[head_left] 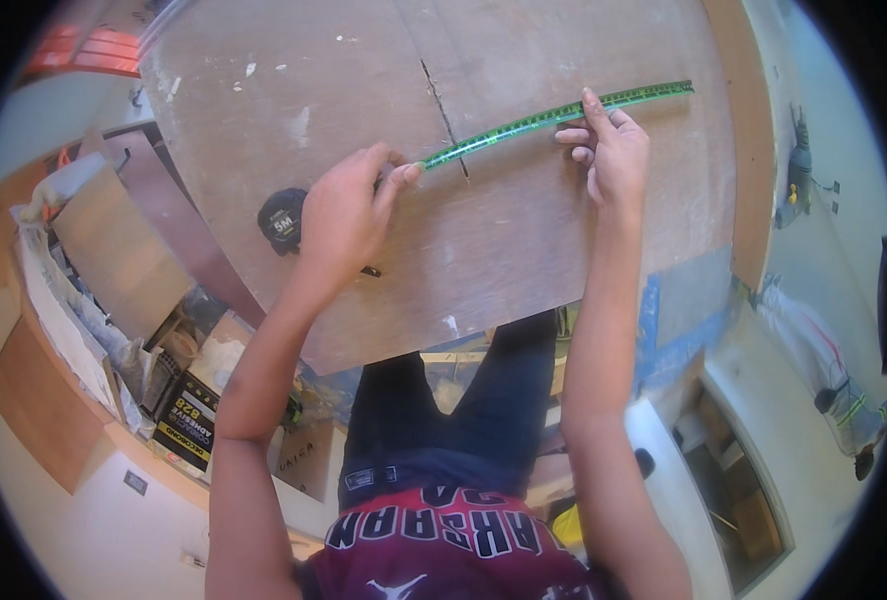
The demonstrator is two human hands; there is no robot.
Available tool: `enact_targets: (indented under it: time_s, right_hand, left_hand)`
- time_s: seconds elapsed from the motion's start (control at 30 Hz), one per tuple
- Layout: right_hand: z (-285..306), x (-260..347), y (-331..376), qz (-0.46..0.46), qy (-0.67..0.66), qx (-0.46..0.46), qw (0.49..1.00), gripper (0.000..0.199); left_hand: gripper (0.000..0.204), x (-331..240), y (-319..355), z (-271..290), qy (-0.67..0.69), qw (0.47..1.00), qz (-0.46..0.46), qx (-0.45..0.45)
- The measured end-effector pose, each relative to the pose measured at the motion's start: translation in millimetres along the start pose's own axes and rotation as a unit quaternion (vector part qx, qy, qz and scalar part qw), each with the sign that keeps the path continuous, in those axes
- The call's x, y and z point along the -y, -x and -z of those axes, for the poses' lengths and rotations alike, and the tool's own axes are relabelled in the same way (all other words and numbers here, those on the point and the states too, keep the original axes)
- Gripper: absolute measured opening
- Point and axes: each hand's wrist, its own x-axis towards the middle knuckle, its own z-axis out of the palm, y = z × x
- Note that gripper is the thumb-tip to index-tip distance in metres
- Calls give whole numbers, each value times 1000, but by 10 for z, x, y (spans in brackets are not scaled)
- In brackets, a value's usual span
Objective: The person uses a power drill to fasten a wooden strip to a large board. They then measure the board with a tape measure and mark it with a pencil. Finally, they lift and position a large sheet of laminate material against a wall.
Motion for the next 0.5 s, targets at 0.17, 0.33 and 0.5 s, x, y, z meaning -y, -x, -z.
enact_targets:
  time_s: [0.17, 0.33, 0.5]
  right_hand:
    - [69, 83, 41, -20, 3, 16, 1000, 36]
    - [322, 124, -78, -34, -5, 46, 998, 32]
    - [587, 478, -76, 102, 230, -71, 965, 31]
  left_hand:
    - [32, 9, -44, 2, 136, 988, 74, 7]
    - [31, -80, -180, 44, 108, 988, 99, 41]
    - [30, 16, -267, 33, 103, 992, 51, 44]
